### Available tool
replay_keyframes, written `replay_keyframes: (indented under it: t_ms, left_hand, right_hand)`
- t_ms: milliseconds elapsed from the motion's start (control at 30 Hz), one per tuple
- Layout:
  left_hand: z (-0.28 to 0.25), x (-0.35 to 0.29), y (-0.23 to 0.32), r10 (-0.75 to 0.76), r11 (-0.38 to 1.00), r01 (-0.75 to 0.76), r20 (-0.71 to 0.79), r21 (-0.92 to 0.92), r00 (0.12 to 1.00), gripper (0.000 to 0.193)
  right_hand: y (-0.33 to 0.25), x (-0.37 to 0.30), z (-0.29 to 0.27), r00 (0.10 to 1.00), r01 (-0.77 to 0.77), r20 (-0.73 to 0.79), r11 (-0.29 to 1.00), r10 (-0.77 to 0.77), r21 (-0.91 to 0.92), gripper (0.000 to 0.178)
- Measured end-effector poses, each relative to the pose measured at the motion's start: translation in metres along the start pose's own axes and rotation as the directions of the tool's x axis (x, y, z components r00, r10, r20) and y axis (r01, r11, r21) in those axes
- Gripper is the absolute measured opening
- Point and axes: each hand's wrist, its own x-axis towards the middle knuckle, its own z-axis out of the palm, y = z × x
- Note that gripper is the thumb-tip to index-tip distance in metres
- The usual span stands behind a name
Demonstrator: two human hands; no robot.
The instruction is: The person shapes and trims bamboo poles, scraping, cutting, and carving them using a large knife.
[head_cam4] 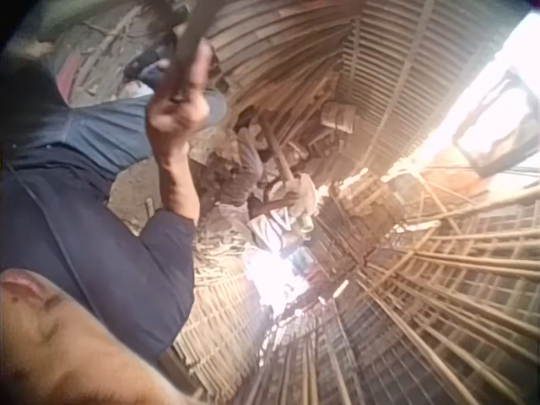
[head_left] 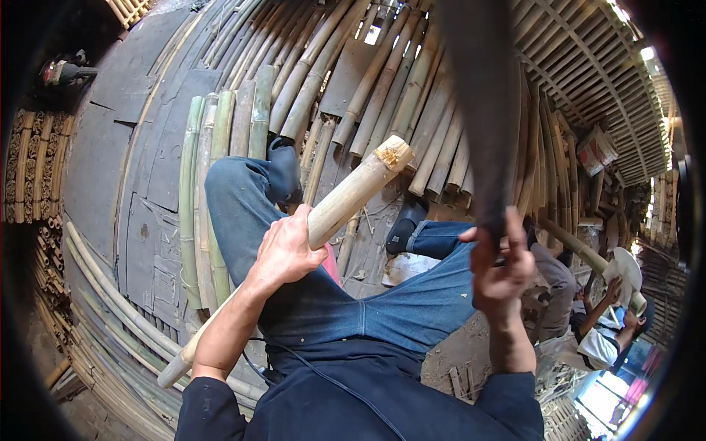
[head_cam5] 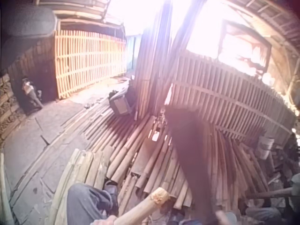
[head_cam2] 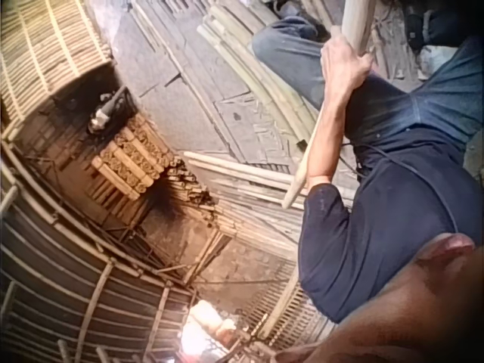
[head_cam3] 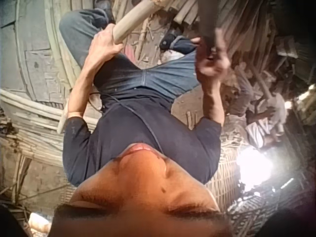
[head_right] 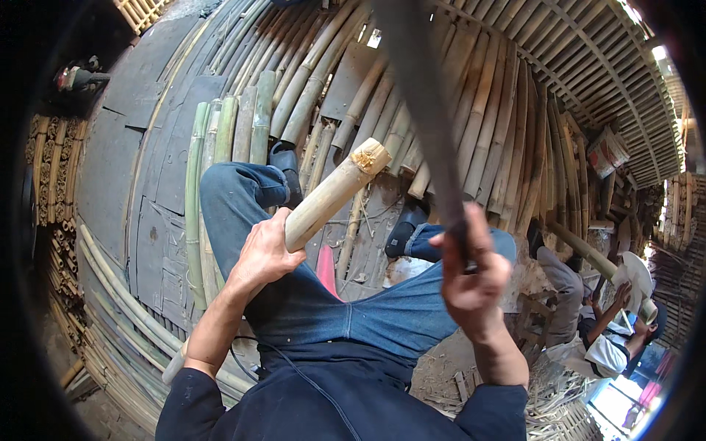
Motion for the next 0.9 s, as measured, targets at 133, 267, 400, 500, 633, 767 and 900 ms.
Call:
replay_keyframes:
  t_ms: [133, 267, 400, 500, 633, 767, 900]
  left_hand:
    - [0.001, -0.006, 0.005, 0.009, 1.000, -0.008, 0.054, -0.020, 0.998, 0.045]
    - [0.016, -0.014, -0.007, -0.023, 0.990, 0.012, 0.077, 0.139, 0.997, 0.044]
    - [0.007, -0.006, 0.008, 0.014, 0.996, -0.023, 0.105, 0.088, 0.994, 0.044]
    - [0.008, -0.005, 0.004, 0.042, 0.999, -0.044, 0.061, 0.024, 0.997, 0.043]
    - [0.008, -0.003, 0.002, 0.021, 0.999, -0.022, 0.016, 0.031, 1.000, 0.044]
    - [0.020, -0.008, -0.002, -0.035, 0.991, 0.027, 0.059, 0.133, 0.998, 0.047]
    - [0.007, -0.013, 0.001, 0.031, 0.993, -0.046, 0.135, 0.112, 0.990, 0.048]
  right_hand:
    - [0.046, -0.015, 0.019, 0.898, 0.113, 0.407, 0.806, 0.167, -0.581, 0.046]
    - [0.053, -0.003, 0.021, 0.891, 0.062, 0.405, 0.827, 0.207, -0.559, 0.049]
    - [0.026, 0.024, 0.009, 0.943, 0.145, 0.331, 0.861, 0.028, -0.487, 0.051]
    - [0.003, 0.033, 0.011, 0.960, 0.229, 0.245, 0.884, -0.135, -0.408, 0.053]
    - [0.018, 0.009, 0.013, 0.942, 0.263, 0.313, 0.838, -0.117, -0.478, 0.054]
    - [0.078, 0.002, 0.012, 0.863, 0.248, 0.472, 0.666, 0.178, -0.704, 0.048]
    - [0.082, 0.029, 0.011, 0.909, -0.014, 0.284, 0.701, 0.306, -0.713, 0.039]
